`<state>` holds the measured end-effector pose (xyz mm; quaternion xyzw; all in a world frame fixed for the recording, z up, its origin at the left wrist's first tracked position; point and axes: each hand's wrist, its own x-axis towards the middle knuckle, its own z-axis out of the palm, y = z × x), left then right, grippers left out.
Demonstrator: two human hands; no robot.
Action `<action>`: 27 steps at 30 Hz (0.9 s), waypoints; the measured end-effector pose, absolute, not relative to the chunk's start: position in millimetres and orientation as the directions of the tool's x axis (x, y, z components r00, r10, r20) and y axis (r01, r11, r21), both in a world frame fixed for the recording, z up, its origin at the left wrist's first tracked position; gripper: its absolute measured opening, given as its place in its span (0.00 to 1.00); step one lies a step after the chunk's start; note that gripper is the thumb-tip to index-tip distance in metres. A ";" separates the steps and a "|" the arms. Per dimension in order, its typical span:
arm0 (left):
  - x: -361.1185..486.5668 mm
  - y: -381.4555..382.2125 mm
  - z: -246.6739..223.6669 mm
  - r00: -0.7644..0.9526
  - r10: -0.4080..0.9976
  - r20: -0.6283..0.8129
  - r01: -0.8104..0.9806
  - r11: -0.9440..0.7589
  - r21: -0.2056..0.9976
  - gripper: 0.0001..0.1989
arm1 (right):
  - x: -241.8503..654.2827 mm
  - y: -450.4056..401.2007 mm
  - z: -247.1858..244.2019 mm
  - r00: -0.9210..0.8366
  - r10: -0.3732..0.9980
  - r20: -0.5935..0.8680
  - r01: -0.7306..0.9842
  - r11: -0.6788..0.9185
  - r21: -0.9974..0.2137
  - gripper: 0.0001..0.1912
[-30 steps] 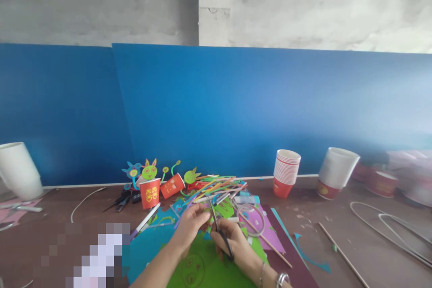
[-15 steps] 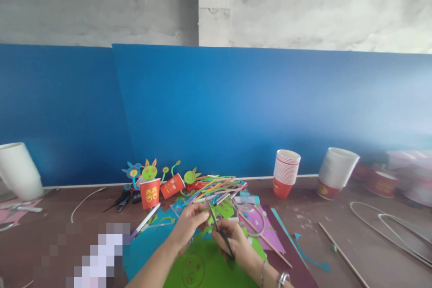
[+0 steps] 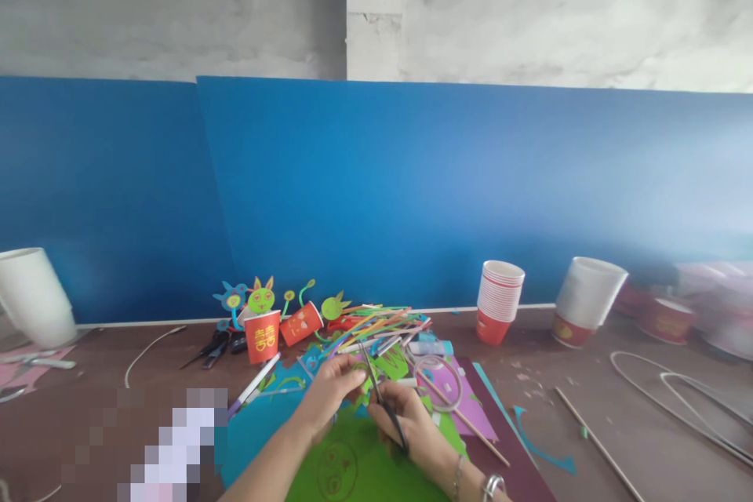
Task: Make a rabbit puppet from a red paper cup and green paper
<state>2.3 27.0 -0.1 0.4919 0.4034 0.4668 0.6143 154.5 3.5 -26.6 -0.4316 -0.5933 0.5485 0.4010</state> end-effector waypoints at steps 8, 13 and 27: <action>2.1 26.3 4.6 0.239 0.971 -0.030 -0.161 0.070 0.984 0.11 | 154.7 1.7 -20.7 -0.300 0.954 -0.015 0.092 0.014 -0.996 0.16; 3.8 27.1 0.6 0.210 0.978 -0.012 -0.139 0.042 0.989 0.11 | 154.4 2.7 -26.1 -0.297 0.955 -0.012 0.075 0.011 -0.997 0.17; 2.8 27.8 0.9 0.242 0.970 0.000 -0.124 0.031 0.992 0.11 | 154.8 0.2 -19.3 -0.284 0.958 -0.033 0.116 0.000 -0.993 0.17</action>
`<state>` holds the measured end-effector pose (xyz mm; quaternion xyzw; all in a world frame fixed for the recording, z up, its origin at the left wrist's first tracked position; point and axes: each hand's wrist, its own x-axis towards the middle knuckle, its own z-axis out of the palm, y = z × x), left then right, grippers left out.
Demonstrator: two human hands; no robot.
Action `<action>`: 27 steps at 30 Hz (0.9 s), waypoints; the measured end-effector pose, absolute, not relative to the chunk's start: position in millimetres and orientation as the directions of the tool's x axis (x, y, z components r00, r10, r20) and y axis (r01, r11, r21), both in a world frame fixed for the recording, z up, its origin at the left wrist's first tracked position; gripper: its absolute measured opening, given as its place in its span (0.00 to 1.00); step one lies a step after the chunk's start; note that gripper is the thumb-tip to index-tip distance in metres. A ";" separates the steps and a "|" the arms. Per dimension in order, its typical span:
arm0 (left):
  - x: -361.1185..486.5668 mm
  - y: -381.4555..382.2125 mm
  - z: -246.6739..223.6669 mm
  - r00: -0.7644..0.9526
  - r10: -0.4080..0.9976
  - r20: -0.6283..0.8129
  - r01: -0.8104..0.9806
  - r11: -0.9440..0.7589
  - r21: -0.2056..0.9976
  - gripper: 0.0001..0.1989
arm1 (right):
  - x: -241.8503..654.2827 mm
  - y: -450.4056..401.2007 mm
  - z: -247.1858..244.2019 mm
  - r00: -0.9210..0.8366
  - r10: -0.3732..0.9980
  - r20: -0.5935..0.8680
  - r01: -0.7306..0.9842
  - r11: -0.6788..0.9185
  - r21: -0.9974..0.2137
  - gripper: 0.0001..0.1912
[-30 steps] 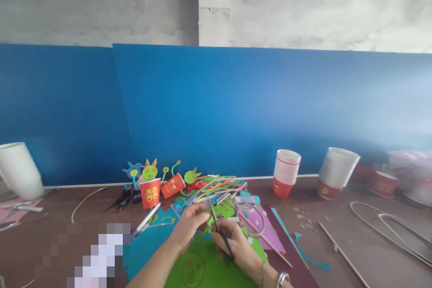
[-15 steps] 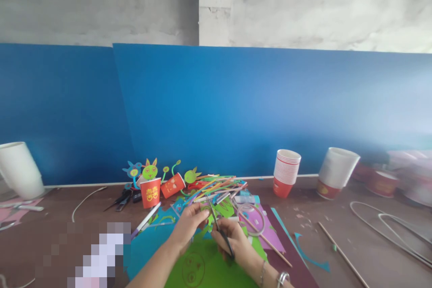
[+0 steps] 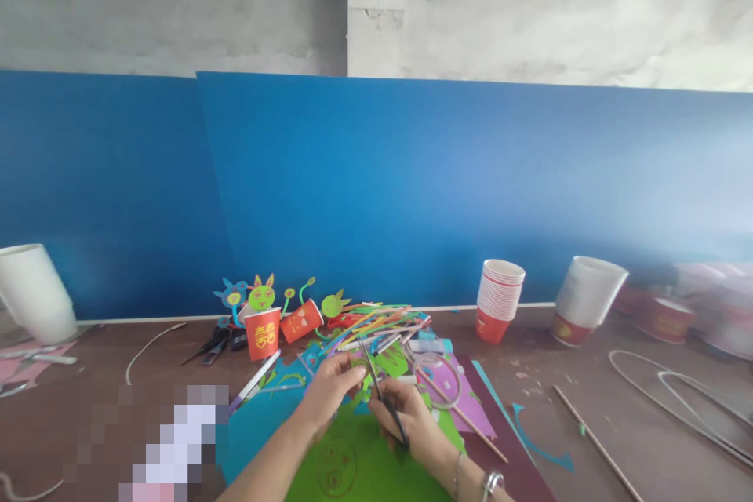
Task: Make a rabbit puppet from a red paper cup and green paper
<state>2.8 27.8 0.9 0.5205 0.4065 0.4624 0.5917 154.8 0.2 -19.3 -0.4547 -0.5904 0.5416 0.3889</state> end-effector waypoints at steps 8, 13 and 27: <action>4.8 30.4 -6.1 0.249 0.968 -0.025 -0.116 0.056 0.992 0.16 | 154.9 2.7 -22.3 -0.288 0.957 -0.027 0.090 0.000 -0.996 0.19; 5.5 28.5 -7.2 0.254 0.967 -0.014 -0.118 0.045 0.992 0.14 | 154.3 2.3 -24.3 -0.311 0.950 -0.017 0.058 0.001 -0.998 0.19; 5.0 27.3 -6.0 0.276 0.961 -0.004 -0.131 0.042 0.990 0.11 | 155.4 0.7 -21.2 -0.321 0.947 -0.021 0.061 -0.002 -0.998 0.17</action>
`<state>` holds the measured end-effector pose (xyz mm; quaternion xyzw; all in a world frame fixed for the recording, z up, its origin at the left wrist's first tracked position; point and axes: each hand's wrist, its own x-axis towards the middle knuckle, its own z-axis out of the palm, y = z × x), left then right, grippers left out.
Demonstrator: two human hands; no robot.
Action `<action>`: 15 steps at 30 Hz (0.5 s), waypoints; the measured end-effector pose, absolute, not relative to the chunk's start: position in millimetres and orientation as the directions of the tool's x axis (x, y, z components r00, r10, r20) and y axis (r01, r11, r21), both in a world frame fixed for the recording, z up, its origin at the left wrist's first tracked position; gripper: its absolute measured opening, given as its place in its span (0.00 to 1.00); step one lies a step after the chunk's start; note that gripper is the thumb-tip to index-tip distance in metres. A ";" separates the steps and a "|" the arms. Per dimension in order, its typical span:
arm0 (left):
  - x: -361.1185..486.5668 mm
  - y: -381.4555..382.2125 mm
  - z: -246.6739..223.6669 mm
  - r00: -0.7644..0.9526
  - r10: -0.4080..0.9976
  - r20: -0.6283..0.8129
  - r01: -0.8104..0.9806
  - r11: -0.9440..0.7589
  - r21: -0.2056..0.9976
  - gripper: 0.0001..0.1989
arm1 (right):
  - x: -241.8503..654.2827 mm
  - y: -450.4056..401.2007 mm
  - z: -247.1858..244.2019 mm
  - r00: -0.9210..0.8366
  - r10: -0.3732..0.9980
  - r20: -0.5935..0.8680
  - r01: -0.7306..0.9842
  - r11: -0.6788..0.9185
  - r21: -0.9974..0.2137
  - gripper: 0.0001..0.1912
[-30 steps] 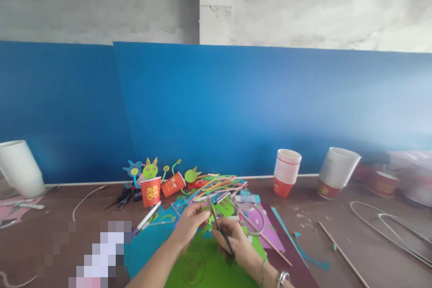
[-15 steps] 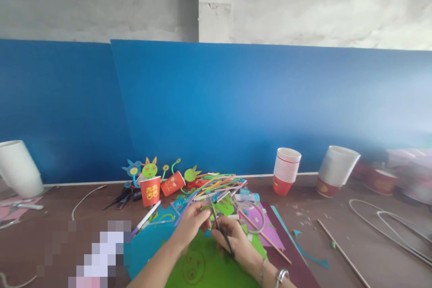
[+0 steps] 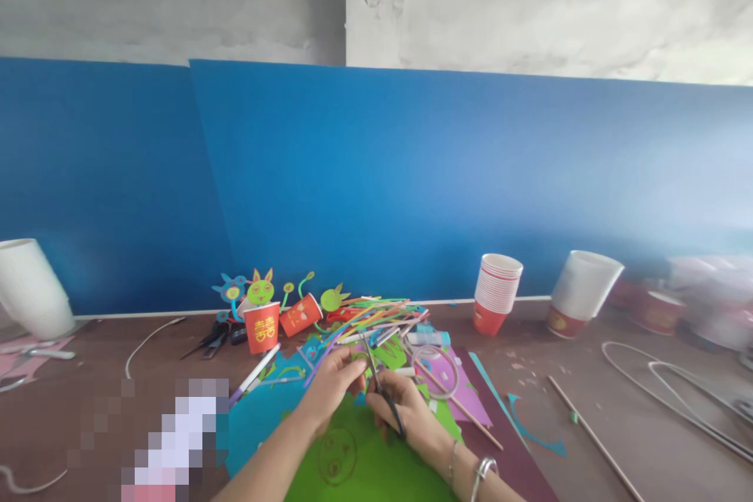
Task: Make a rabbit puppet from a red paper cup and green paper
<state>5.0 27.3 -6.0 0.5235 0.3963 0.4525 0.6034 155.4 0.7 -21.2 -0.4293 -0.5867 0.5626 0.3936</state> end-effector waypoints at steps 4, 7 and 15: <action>5.1 27.4 -6.8 0.274 0.962 -0.007 -0.134 0.046 0.990 0.12 | 155.6 1.3 -21.9 -0.314 0.949 -0.005 0.075 0.020 -0.997 0.16; 4.6 27.7 -6.3 0.274 0.962 -0.004 -0.133 0.042 0.990 0.11 | 155.7 0.6 -20.0 -0.301 0.953 -0.014 0.096 0.016 -0.995 0.16; 3.2 28.1 -3.5 0.278 0.961 0.002 -0.145 0.040 0.989 0.12 | 154.8 -0.8 -15.8 -0.282 0.959 -0.030 0.132 0.008 -0.991 0.16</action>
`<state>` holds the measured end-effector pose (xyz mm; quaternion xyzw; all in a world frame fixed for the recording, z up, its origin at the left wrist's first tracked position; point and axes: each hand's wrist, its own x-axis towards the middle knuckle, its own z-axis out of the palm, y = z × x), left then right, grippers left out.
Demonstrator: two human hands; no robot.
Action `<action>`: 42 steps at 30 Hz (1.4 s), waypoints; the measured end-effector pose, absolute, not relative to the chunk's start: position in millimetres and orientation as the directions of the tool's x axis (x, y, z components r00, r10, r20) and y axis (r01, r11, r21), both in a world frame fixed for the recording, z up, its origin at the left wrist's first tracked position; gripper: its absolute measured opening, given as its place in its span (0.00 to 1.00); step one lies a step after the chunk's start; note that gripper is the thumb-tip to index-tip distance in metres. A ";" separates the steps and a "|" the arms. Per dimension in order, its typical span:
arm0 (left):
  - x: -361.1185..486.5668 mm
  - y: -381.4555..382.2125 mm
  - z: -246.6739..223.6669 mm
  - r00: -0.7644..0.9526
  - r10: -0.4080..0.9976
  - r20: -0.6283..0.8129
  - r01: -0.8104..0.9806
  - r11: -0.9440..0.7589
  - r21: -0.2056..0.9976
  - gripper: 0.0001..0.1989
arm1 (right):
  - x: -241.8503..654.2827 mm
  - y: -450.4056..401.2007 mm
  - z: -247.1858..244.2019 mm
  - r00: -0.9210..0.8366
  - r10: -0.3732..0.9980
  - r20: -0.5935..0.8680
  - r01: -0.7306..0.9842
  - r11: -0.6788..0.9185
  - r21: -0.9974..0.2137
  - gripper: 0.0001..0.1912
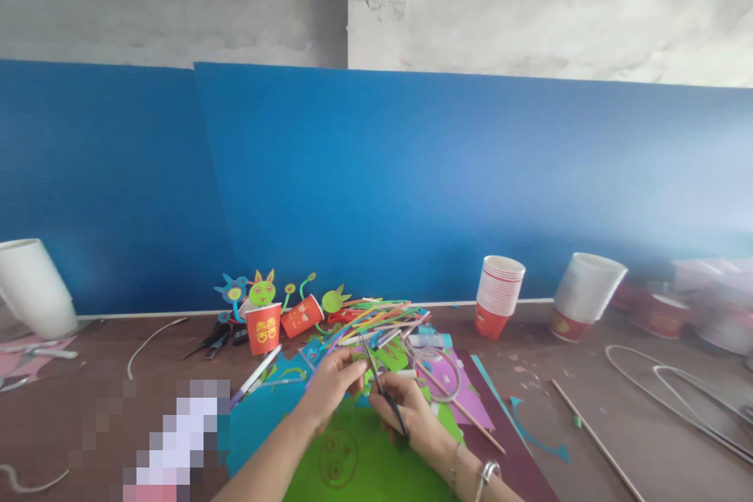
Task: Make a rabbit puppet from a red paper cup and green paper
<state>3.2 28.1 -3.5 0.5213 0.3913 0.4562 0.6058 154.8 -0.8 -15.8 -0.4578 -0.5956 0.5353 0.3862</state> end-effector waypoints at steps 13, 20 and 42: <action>0.9 28.9 -1.3 0.262 0.965 0.011 -0.138 0.026 0.990 0.13 | 154.5 -1.5 -14.9 -0.278 0.960 -0.022 0.105 0.008 -0.994 0.17; 2.1 29.4 -3.8 0.236 0.972 0.010 -0.150 0.027 0.988 0.13 | 154.1 -0.2 -16.0 -0.278 0.960 -0.023 0.114 0.009 -0.993 0.17; 2.1 28.9 -2.9 0.260 0.965 0.013 -0.127 0.021 0.992 0.14 | 154.7 -1.5 -16.1 -0.279 0.960 -0.032 0.126 0.003 -0.992 0.17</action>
